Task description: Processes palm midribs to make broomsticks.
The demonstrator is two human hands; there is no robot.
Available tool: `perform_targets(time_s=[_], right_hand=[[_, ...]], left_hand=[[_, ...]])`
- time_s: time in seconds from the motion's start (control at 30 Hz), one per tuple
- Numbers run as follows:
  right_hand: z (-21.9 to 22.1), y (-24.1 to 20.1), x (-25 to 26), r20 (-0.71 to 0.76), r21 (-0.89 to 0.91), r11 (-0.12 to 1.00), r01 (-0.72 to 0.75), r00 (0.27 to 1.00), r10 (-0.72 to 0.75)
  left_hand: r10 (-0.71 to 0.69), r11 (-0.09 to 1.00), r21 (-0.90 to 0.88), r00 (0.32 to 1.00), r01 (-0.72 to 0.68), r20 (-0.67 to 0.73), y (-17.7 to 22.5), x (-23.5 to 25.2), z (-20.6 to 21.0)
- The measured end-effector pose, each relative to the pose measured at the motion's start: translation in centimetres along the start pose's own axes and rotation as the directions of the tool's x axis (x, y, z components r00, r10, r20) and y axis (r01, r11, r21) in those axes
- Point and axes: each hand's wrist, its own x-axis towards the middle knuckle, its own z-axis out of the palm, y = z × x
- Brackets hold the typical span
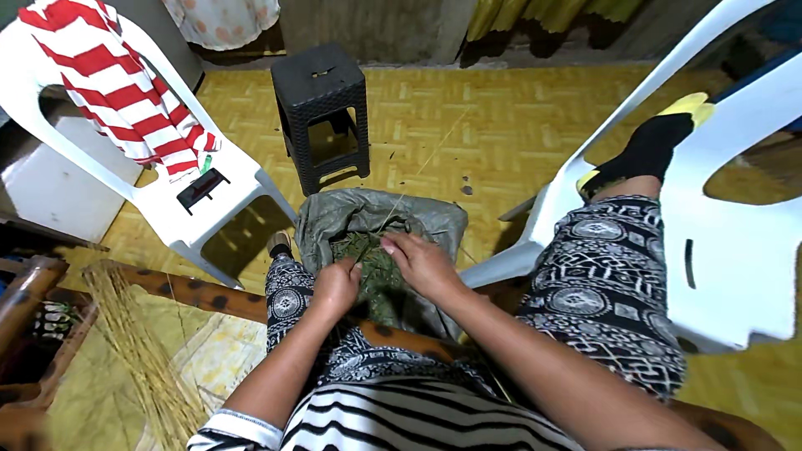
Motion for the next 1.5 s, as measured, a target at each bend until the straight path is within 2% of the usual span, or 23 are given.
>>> perform_targets(time_s=[0.1,0.23,0.4,0.47,0.63,0.77,1.0,1.3,1.5], right_hand=[[-0.1,0.5,0.5,-0.025,-0.047,0.999,-0.015,1.0,0.014],[-1.5,2.0,1.7,-0.092,-0.058,0.992,-0.111,0.99,0.105],[-2.4,2.0,1.8,-0.146,0.042,0.987,-0.152,0.977,0.157],[-2.1,1.2,1.1,-0.098,0.034,0.994,-0.104,0.989,0.107],[0.0,-1.6,-1.0,0.139,-0.056,0.998,0.03,0.99,-0.022],[1.2,-2.2,-1.5,0.198,-0.098,0.992,0.079,0.978,-0.058],[1.1,-1.4,-0.6,0.101,-0.246,0.968,0.045,0.995,-0.021],[0.5,0.5,0.6,-0.028,-0.288,0.957,0.029,0.999,-0.038],[-1.7,2.1,2.2,-0.149,-0.225,0.966,-0.124,0.985,0.091]], left_hand=[[-0.001,0.996,-0.09,0.997,0.008,0.074,-0.4,-0.1,-0.1],[0.025,0.991,-0.133,0.987,-0.004,0.157,-1.3,-0.5,-0.4],[0.001,0.996,-0.094,0.991,0.012,0.137,-1.9,-0.5,-0.3],[-0.023,0.999,-0.02,0.993,0.025,0.115,-1.8,-0.3,-0.2],[-0.102,0.986,0.138,0.993,0.094,0.053,-0.5,0.4,-0.1],[-0.114,0.971,0.215,0.992,0.102,0.047,0.8,0.5,-0.1],[-0.067,0.976,0.208,0.998,0.062,0.021,0.8,0.3,0.2],[-0.04,0.97,0.24,0.998,0.028,0.046,-0.5,-0.9,0.1],[-0.058,0.982,0.184,0.997,0.047,0.056,-1.0,-1.0,-0.4]])
